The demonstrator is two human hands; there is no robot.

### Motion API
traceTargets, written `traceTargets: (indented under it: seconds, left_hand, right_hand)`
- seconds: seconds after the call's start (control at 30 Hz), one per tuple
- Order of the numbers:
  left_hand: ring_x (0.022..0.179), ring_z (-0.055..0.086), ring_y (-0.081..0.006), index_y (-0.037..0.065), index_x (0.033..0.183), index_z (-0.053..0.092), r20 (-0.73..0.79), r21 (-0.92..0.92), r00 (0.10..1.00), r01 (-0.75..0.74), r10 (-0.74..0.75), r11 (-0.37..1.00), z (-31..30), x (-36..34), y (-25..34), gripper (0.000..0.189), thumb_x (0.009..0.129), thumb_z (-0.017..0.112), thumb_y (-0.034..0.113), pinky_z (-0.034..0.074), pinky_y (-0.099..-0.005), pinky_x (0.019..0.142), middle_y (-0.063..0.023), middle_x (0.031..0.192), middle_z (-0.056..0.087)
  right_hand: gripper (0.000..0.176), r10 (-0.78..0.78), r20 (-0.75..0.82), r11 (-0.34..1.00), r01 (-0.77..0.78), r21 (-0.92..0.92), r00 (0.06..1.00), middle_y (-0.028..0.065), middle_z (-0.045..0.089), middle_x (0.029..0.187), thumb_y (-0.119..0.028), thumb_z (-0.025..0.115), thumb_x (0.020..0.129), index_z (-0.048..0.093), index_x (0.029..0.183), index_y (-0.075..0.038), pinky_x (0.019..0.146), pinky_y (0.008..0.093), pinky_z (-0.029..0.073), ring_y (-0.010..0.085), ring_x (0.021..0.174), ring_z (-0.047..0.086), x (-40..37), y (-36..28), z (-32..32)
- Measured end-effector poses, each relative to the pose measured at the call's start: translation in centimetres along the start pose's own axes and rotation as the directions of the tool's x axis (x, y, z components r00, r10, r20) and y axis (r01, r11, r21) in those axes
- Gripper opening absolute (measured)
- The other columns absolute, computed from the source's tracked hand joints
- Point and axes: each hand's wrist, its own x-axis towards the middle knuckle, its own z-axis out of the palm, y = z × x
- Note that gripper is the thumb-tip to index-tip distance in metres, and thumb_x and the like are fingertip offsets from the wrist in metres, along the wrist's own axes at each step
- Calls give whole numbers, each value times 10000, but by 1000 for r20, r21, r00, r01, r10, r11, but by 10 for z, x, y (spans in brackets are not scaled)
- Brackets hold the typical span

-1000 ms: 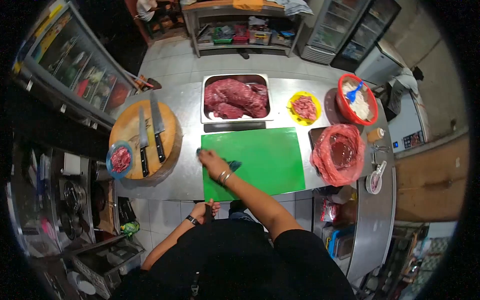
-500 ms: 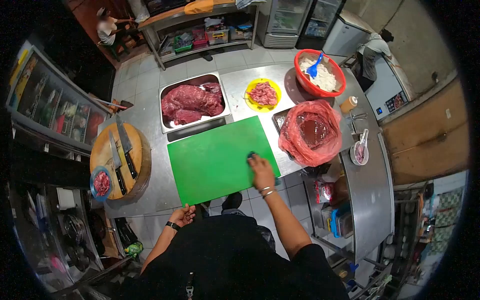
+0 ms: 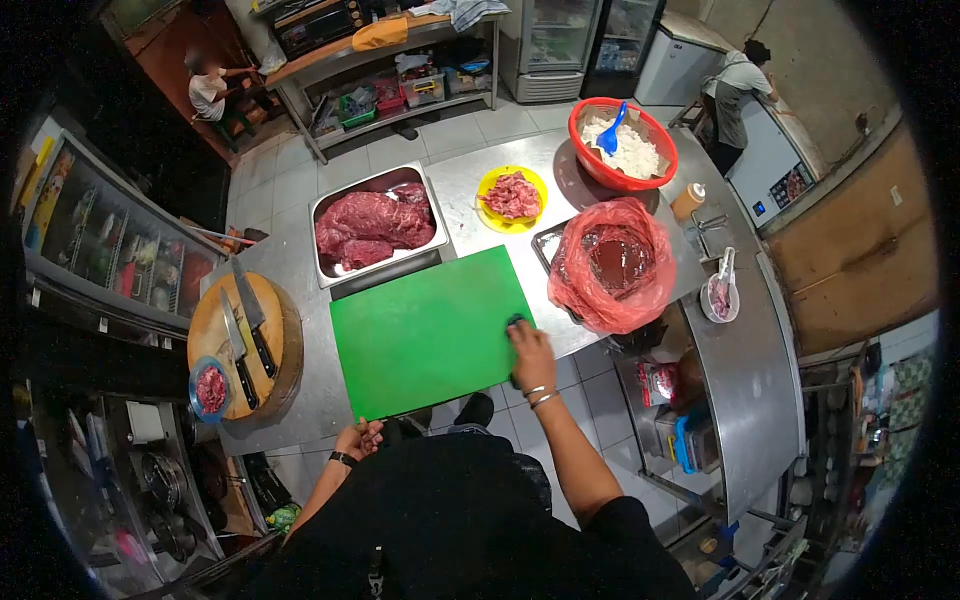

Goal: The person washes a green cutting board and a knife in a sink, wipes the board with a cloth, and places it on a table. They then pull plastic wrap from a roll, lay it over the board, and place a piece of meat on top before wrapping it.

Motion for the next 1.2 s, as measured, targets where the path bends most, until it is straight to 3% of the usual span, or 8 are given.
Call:
traceTargets:
  seconds: [0.17,0.23,0.4,0.7,0.9,0.97,1.03,1.2]
  left_hand:
    - [674,617,-155,87,1157,622,-12,9,1000,12,-12,1000,2,-2,1,382,1007,471,405,429,-309,562,19,894,713]
    - [665,616,-152,86,1146,625,-10,3,1000,6,-6,1000,2,-5,4,361,1009,475,385,428,-304,550,16,898,714]
    - [611,613,-123,76,1062,631,-52,17,998,26,-25,1000,-1,-9,8,285,1003,513,329,421,-280,501,1,859,715]
    - [508,583,-111,81,907,674,-180,142,983,-22,48,990,9,-13,11,212,944,629,285,372,-265,457,-16,765,709]
    - [520,586,-111,68,879,677,-229,131,971,-45,74,990,8,-20,11,207,945,624,256,364,-271,463,-24,765,708]
    - [525,592,-116,65,901,675,-229,105,970,-58,81,993,3,-15,6,210,947,620,263,363,-275,458,-32,768,708]
    - [526,594,-117,66,924,675,-251,74,964,-69,86,995,-1,-16,2,201,947,617,257,364,-273,457,-33,775,709]
    - [520,600,-119,64,973,675,-217,-37,972,-98,88,994,-12,-16,-5,170,936,623,222,359,-275,433,-30,786,709]
  right_hand:
    - [420,233,-145,957,-253,-141,962,153,554,1267,-43,575,777,606,1195,-17,909,397,473,337,1019,529,-1,-3,9]
    - [441,-88,-21,990,85,-111,996,158,550,1271,-25,574,769,603,1209,-18,917,390,477,342,1033,528,-6,-3,11]
    - [466,-228,119,973,230,-6,966,151,546,1275,20,545,754,603,1215,-18,921,390,481,338,1037,529,37,13,11]
    - [460,67,-69,998,-68,-15,995,153,511,1259,14,523,772,579,1228,-19,909,384,480,348,1055,501,138,-50,103]
    - [382,-305,67,952,302,52,950,171,499,1213,-33,492,815,561,1188,15,900,370,489,321,1031,517,90,-179,149]
    - [454,-415,260,902,356,244,872,167,484,1287,-42,503,810,542,1261,-4,963,368,465,310,1071,510,53,-218,159]
    - [442,-642,205,765,601,233,739,160,511,1289,-82,508,823,561,1256,-10,974,354,464,287,1079,524,15,-241,165]
    - [402,-656,226,750,589,301,720,149,549,1296,-67,524,815,594,1208,-26,940,372,484,289,1102,552,27,-198,138]
